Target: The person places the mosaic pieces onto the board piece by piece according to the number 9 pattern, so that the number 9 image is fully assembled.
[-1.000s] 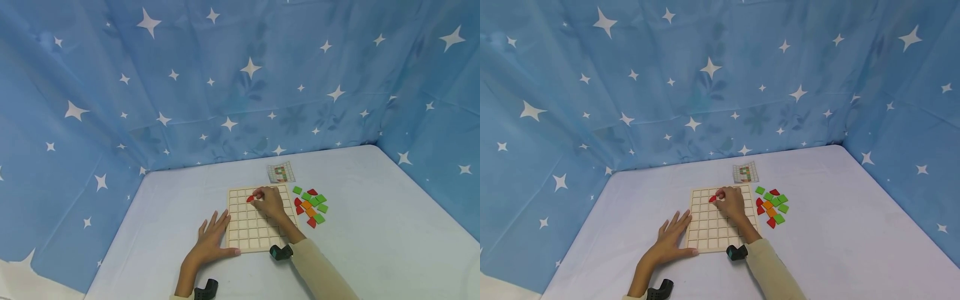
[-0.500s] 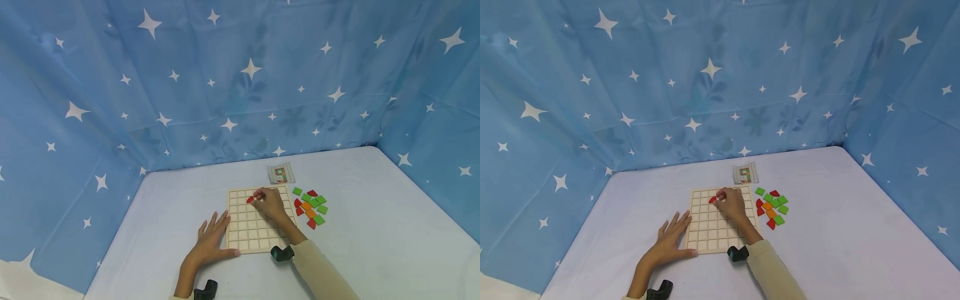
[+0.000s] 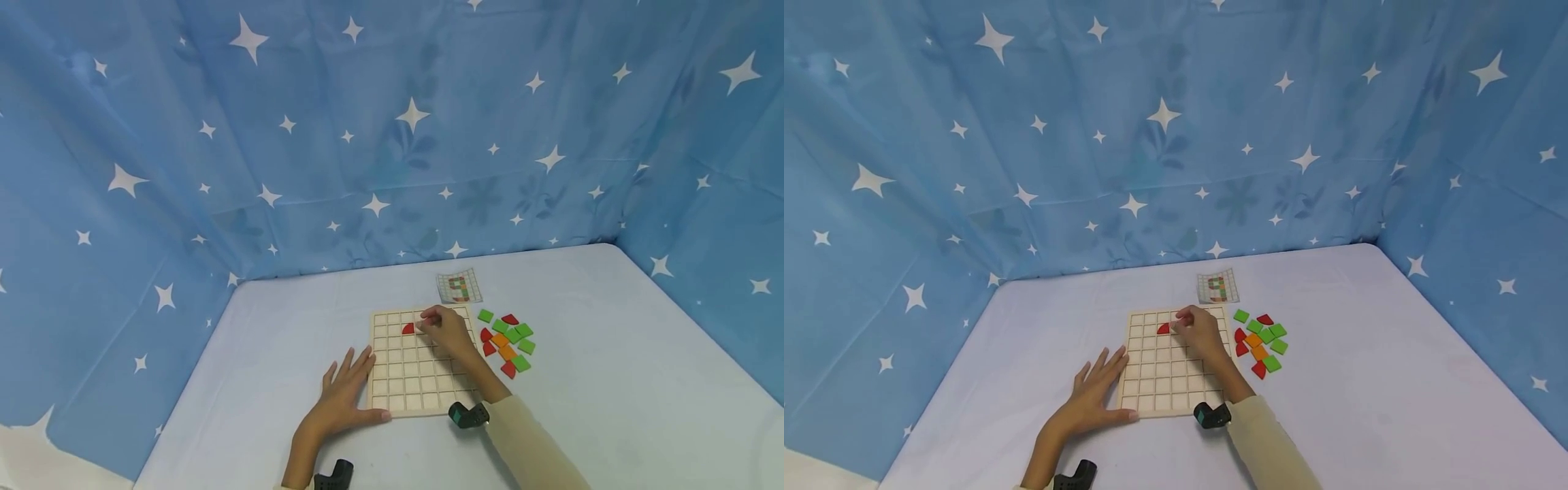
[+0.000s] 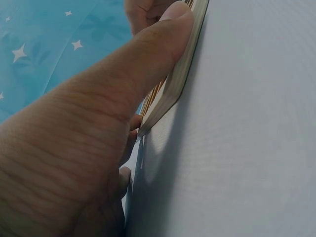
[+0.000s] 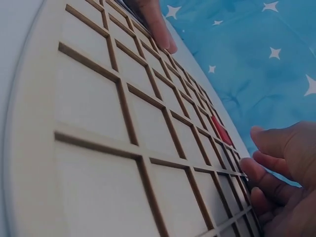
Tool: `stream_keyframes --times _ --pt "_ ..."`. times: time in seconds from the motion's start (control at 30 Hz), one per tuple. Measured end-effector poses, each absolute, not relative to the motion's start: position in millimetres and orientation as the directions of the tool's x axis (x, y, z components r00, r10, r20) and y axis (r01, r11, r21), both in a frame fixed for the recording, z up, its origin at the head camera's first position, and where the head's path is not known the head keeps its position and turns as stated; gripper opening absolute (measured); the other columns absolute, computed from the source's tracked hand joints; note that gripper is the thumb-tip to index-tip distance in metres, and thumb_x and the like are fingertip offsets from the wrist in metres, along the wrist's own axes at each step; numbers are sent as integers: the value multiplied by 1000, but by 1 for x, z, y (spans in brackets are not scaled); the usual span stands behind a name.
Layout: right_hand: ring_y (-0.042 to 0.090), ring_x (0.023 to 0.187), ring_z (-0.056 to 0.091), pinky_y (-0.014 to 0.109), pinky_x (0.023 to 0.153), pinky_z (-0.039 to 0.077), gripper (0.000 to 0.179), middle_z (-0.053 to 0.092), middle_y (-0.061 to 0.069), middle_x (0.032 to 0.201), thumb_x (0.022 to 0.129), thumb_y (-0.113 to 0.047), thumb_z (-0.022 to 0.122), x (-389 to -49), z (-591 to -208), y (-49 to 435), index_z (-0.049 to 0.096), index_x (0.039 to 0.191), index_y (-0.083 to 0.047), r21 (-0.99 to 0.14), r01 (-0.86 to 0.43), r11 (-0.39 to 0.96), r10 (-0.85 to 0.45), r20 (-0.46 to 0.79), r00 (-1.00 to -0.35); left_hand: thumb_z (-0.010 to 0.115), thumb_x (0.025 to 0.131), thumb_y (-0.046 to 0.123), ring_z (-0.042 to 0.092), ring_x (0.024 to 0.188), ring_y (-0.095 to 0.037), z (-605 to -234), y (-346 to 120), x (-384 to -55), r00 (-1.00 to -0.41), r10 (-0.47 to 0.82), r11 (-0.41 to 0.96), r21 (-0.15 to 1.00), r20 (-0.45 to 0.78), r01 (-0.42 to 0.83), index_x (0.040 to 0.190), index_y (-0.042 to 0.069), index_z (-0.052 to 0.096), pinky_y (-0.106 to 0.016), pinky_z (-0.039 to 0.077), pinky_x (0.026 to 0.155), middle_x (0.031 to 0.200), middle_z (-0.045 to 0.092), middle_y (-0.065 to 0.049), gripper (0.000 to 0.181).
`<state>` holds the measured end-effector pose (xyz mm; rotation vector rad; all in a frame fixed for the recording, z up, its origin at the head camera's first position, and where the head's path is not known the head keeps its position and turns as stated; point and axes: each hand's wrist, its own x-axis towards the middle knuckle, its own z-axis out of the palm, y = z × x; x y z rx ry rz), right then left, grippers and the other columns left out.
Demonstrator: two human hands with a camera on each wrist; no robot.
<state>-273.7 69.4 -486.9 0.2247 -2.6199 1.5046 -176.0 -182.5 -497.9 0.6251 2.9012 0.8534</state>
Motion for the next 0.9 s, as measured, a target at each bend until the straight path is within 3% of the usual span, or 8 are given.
stream_keyframes --times 0.37,0.57,0.77,0.9 --pt "22 92 67 39 87 55 14 72 8 97 91 -14 69 -270 -483 81 69 102 -5 -864 -190 467 -73 176 -982 74 72 65 7 152 -38 -497 -184 -176 -911 409 760 532 51 372 155 11 29 -67 2 115 164 18 -3 108" --pt "25 91 67 37 84 56 12 72 11 98 92 -11 67 -272 -481 90 70 101 -3 -861 -243 447 -72 236 -969 74 73 63 5 153 -36 -492 -183 -177 -912 408 760 537 44 366 155 12 28 -65 1 116 165 17 -2 107" --pt "22 86 64 22 75 51 14 70 12 95 94 -11 65 -274 -478 109 69 103 -1 -851 -254 459 -21 275 -961 75 72 63 6 153 -36 -492 -183 -177 -913 406 763 535 41 363 155 12 29 -65 2 116 164 18 -2 107" --pt "27 85 65 27 73 52 14 71 15 93 93 -9 65 -277 -474 126 69 102 0 -814 -267 516 55 343 -938 75 72 62 5 152 -36 -493 -182 -175 -913 407 761 540 36 360 155 13 28 -65 1 116 165 18 -2 107"
